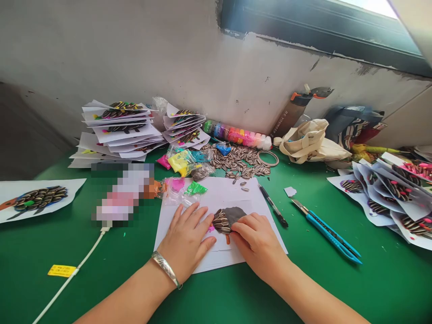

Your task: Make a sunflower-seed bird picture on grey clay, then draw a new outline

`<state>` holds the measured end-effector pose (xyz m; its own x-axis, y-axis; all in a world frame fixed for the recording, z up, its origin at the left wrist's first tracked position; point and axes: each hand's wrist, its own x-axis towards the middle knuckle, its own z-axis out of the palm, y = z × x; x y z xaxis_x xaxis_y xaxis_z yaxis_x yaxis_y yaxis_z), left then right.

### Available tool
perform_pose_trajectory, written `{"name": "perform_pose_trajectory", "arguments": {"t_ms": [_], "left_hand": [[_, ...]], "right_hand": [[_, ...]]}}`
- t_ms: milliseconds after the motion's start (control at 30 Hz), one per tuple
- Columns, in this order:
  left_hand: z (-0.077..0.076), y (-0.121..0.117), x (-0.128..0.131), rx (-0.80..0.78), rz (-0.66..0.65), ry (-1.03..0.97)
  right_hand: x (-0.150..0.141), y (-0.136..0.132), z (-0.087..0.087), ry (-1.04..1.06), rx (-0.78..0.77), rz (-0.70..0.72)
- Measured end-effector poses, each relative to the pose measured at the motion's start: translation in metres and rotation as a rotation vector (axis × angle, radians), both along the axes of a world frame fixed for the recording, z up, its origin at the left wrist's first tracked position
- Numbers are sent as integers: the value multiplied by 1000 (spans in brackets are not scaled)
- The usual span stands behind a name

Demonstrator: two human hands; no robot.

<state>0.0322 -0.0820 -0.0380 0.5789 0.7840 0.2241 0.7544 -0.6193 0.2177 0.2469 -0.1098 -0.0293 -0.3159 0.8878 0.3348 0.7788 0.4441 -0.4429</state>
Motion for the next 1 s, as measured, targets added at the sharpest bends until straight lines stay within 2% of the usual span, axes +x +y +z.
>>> {"name": "perform_pose_trajectory", "arguments": {"t_ms": [300, 767, 867, 1000], "left_hand": [[-1, -1, 1, 13, -2, -2], [-3, -3, 2, 48, 28, -55], [1, -3, 3, 92, 39, -127], [14, -8, 5, 191, 1, -216]], "right_hand": [[-3, 3, 2, 62, -86, 4], [-2, 2, -3, 81, -45, 4], [-2, 4, -5, 85, -38, 5], [0, 4, -4, 107, -44, 8]]}}
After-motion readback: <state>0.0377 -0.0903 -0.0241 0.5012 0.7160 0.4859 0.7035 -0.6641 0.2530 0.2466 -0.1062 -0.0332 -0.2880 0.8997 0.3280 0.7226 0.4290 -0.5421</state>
